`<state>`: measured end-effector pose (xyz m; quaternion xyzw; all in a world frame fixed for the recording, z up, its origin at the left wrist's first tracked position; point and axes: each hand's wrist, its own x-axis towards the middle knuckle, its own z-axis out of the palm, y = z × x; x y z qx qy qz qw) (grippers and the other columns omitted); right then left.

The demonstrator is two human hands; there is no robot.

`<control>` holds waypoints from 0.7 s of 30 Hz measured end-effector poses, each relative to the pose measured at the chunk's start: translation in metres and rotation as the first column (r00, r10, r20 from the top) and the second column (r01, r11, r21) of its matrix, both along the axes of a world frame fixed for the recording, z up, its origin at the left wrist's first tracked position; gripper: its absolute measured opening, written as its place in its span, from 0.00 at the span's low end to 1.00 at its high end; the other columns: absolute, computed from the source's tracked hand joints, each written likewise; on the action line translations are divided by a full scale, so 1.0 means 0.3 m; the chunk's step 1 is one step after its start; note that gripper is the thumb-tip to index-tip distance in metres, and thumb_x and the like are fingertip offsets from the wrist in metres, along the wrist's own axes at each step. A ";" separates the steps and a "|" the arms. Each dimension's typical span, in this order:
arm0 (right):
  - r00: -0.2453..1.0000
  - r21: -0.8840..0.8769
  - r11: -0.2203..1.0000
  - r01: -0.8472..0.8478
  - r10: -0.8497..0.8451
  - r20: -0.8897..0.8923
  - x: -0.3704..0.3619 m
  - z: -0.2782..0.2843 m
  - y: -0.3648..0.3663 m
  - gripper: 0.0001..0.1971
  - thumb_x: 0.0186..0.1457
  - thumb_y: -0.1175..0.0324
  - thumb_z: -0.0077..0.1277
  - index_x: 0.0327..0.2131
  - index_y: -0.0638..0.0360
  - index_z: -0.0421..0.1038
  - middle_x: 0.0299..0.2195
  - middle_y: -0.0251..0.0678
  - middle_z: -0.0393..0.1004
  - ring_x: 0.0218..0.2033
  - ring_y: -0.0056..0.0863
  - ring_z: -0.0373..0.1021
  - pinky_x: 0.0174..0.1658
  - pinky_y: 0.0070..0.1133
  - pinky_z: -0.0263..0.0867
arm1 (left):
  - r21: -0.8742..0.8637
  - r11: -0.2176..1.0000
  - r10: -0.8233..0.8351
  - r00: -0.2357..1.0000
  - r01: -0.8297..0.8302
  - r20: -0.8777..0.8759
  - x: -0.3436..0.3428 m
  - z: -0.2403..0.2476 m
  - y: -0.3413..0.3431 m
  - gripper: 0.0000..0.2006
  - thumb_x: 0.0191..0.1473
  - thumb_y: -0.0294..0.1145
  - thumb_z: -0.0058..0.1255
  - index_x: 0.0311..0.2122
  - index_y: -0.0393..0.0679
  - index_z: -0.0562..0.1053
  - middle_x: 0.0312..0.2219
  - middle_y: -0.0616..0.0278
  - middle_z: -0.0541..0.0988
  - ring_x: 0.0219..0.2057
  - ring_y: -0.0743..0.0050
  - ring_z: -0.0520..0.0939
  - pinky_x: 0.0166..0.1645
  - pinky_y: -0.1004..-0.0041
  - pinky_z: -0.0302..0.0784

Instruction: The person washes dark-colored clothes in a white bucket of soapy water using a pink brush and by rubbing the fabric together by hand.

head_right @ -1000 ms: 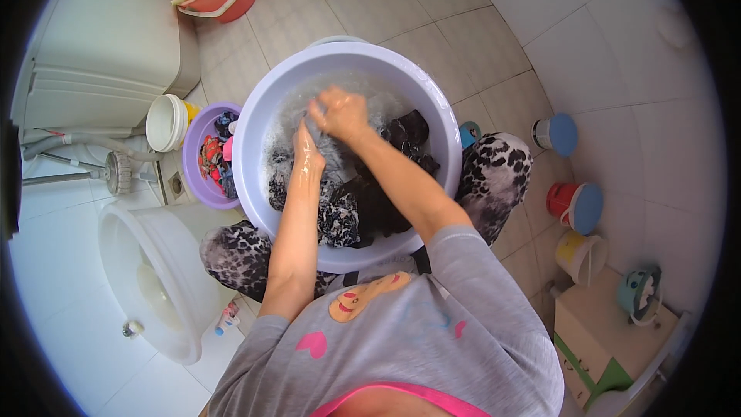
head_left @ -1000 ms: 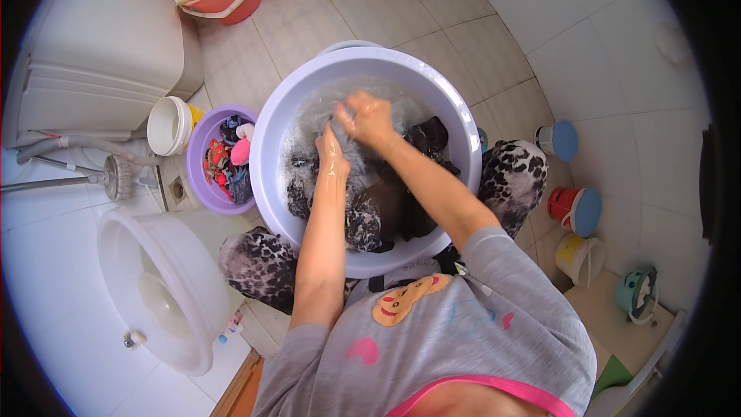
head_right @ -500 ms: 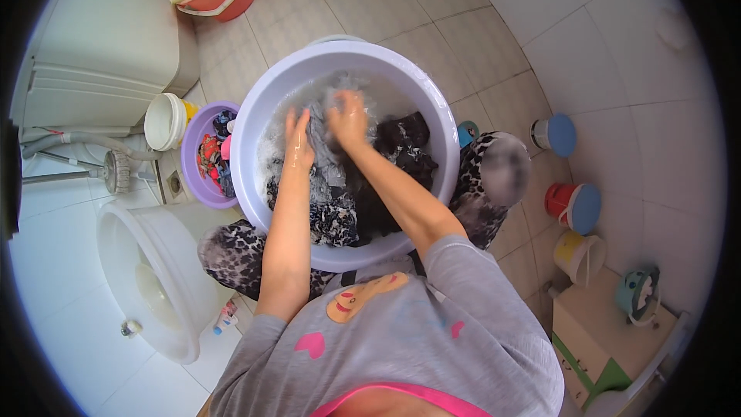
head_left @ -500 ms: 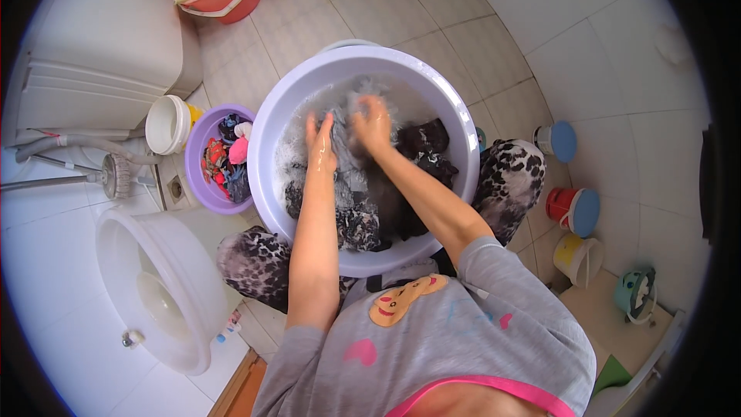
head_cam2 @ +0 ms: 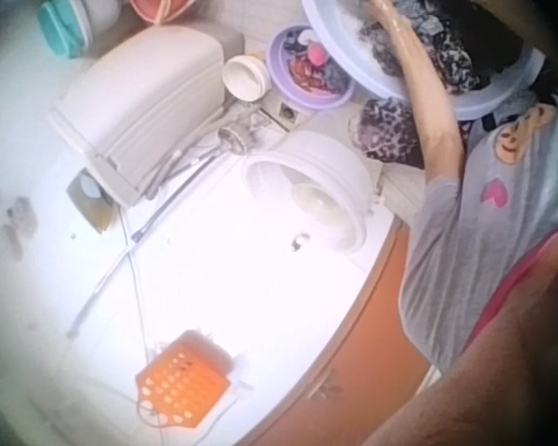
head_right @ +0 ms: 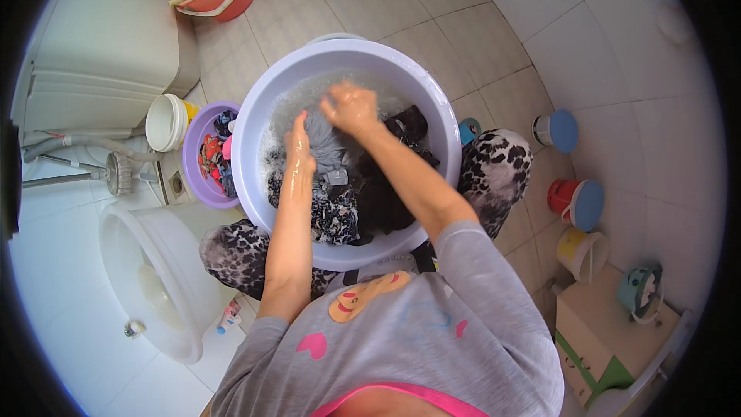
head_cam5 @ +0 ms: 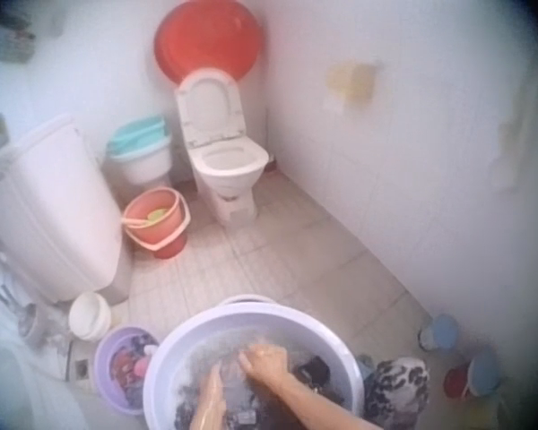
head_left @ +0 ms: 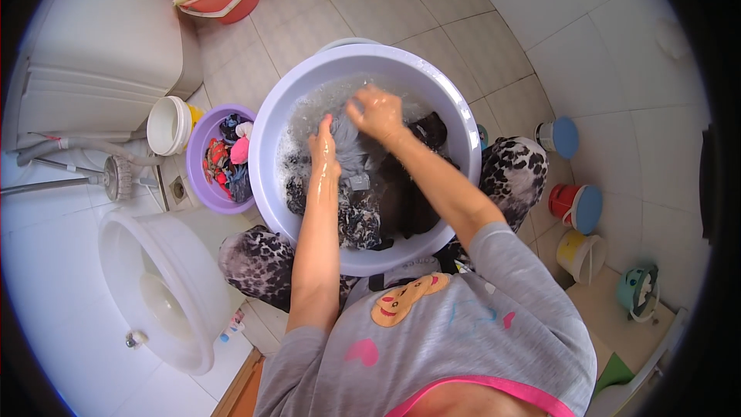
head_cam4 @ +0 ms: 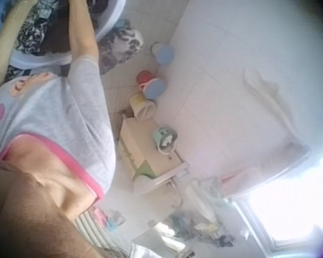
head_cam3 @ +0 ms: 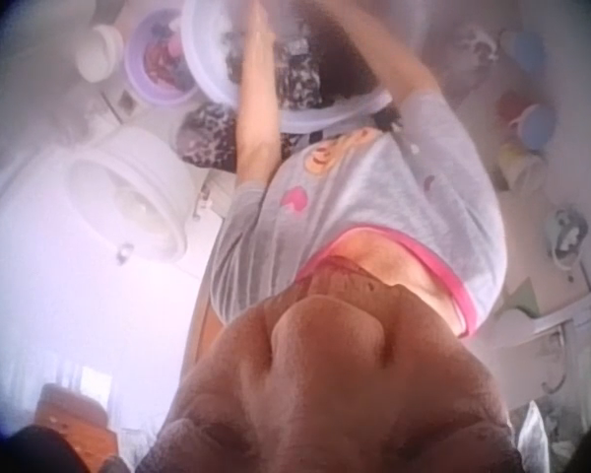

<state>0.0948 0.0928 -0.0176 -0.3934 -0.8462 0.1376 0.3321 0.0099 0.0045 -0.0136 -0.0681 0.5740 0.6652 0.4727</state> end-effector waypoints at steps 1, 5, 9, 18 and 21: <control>0.997 -0.018 0.999 0.033 -0.031 0.067 0.030 -0.007 0.031 0.09 0.37 0.61 0.47 0.16 0.54 0.69 0.20 0.36 0.67 0.23 0.33 0.67 0.21 0.28 0.64 | -0.096 0.992 -0.103 0.971 0.084 -0.215 -0.017 0.035 -0.012 0.24 0.44 0.46 0.48 0.42 0.37 0.66 0.32 0.59 0.72 0.33 0.72 0.73 0.34 0.75 0.69; 0.957 0.073 0.997 -0.019 -0.003 0.289 0.061 -0.009 -0.033 0.15 0.42 0.63 0.46 0.37 0.53 0.66 0.46 0.37 0.57 0.50 0.39 0.50 0.42 0.48 0.52 | -0.345 0.937 -0.333 0.461 0.061 -0.823 -0.078 -0.133 -0.057 0.25 0.43 0.34 0.47 0.48 0.36 0.59 0.42 0.45 0.63 0.45 0.52 0.64 0.48 0.63 0.59; 0.825 -0.134 0.983 -0.124 0.177 0.537 0.100 -0.085 -0.055 0.20 0.48 0.56 0.40 0.45 0.51 0.61 0.49 0.35 0.54 0.52 0.37 0.47 0.48 0.50 0.43 | -0.662 0.746 -0.665 0.057 0.073 -0.744 -0.038 -0.131 -0.054 0.29 0.39 0.23 0.44 0.51 0.42 0.56 0.47 0.39 0.55 0.47 0.40 0.58 0.50 0.62 0.57; 0.909 -0.554 0.818 -0.156 0.337 0.243 0.060 0.040 -0.021 0.39 0.28 0.55 0.60 0.49 0.44 0.55 0.54 0.33 0.48 0.57 0.42 0.37 0.50 0.51 0.36 | -0.070 0.822 -0.300 0.324 0.566 -0.897 -0.084 0.197 -0.021 0.19 0.34 0.11 0.39 0.35 0.37 0.72 0.32 0.59 0.74 0.39 0.71 0.71 0.44 0.77 0.64; 0.918 -0.387 0.850 -0.357 0.396 0.022 0.035 0.093 -0.014 0.37 0.28 0.62 0.61 0.47 0.51 0.58 0.51 0.39 0.55 0.56 0.41 0.44 0.50 0.46 0.43 | 0.055 0.761 -0.241 0.361 0.647 -0.901 -0.071 0.321 -0.042 0.21 0.31 0.11 0.36 0.35 0.37 0.71 0.35 0.59 0.72 0.39 0.72 0.71 0.46 0.78 0.62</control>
